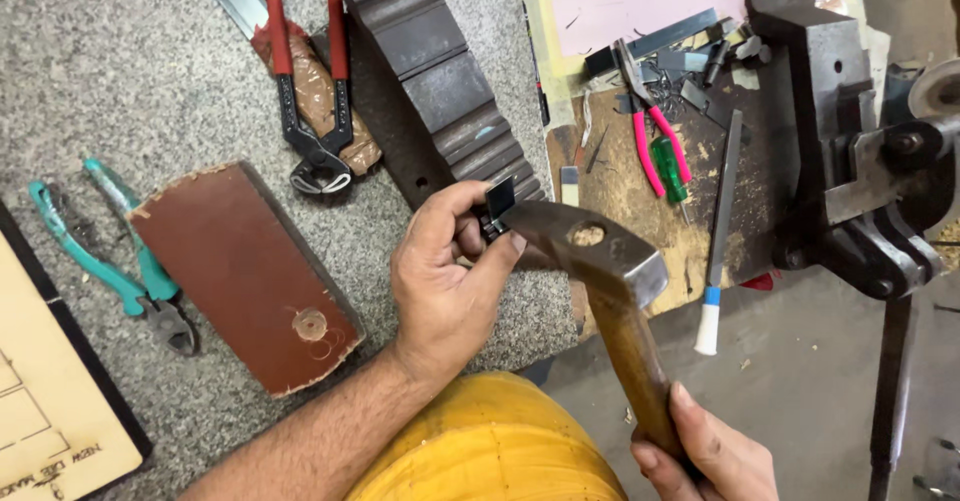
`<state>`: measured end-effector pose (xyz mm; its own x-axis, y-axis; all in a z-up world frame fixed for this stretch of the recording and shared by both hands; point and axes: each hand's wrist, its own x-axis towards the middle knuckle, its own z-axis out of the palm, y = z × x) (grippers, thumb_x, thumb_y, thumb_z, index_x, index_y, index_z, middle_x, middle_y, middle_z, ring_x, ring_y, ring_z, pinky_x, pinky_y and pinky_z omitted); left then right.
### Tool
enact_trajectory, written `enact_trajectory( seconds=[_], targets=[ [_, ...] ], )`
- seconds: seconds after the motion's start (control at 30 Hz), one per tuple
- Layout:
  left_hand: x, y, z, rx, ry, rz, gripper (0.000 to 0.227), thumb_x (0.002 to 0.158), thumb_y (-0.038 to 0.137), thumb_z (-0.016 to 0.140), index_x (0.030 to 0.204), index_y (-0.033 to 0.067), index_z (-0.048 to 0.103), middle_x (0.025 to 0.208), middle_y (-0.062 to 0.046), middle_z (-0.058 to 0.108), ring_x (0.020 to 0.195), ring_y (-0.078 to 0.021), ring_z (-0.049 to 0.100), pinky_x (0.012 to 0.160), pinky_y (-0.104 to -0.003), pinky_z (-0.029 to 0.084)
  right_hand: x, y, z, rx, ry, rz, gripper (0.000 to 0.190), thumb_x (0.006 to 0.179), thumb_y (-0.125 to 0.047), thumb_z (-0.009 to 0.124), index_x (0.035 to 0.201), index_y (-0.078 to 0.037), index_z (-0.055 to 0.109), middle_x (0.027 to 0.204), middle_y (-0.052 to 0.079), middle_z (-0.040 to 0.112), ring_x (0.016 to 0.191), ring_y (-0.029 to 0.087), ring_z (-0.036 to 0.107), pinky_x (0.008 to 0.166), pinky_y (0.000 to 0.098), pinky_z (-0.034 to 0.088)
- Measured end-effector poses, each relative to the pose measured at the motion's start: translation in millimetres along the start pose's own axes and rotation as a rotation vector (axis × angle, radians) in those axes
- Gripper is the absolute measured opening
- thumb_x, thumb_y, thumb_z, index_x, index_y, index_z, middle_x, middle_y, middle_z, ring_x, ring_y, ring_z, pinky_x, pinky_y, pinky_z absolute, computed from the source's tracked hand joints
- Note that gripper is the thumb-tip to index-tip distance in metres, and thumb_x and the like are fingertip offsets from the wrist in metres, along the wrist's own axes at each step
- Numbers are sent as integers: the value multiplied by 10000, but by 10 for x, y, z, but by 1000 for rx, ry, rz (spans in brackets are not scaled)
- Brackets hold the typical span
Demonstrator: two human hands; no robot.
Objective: The person gathers small metal pieces from a workbench and uses a hammer to shape them against a metal track. They repeatedly pick up pieces, position them on a wooden template, and strike them to form a specific shape.
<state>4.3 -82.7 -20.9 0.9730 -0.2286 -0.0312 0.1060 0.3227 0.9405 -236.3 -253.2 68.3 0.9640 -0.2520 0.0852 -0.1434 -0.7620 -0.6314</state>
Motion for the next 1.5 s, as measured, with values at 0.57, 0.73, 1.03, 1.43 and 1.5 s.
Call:
enact_trajectory(
  seconds=[0.57,0.73,1.03,1.43,1.5],
  targets=[
    [1,-3,-3,2,-13,24,389,912,-52,784,1260,18,625,876,80,467,769,-23,421,643,-188,398,78,-147,6,158,-10,115,550,878,-18,753,1383,-112,557,788,57,738,641,87,680,660,243,563],
    [-6,-5,20,-13,7,3,408,893,-52,787,1262,18,630,867,82,448,762,-10,415,627,-183,387,34,-79,-50,121,3,135,543,845,-63,770,1342,-1,560,782,64,761,605,103,676,613,234,575],
    [5,-41,24,-65,-1,-14,451,870,-89,774,1283,16,625,884,78,457,771,-16,433,641,-178,405,115,-48,1,12,13,-60,644,808,-41,799,1405,-58,559,843,93,746,723,115,748,734,237,570],
    [26,102,24,-107,4,-112,379,892,-53,762,1243,29,642,863,45,512,735,-20,489,619,-166,454,-14,0,7,213,79,50,635,792,10,786,1392,-96,606,794,69,729,646,88,670,674,210,559],
    [-9,226,-33,-112,1,-103,371,899,-37,767,1242,25,638,921,33,554,776,-26,537,629,-169,491,-80,19,-45,257,56,130,529,781,14,752,1296,-74,665,815,92,704,645,104,667,636,218,551]
  ],
)
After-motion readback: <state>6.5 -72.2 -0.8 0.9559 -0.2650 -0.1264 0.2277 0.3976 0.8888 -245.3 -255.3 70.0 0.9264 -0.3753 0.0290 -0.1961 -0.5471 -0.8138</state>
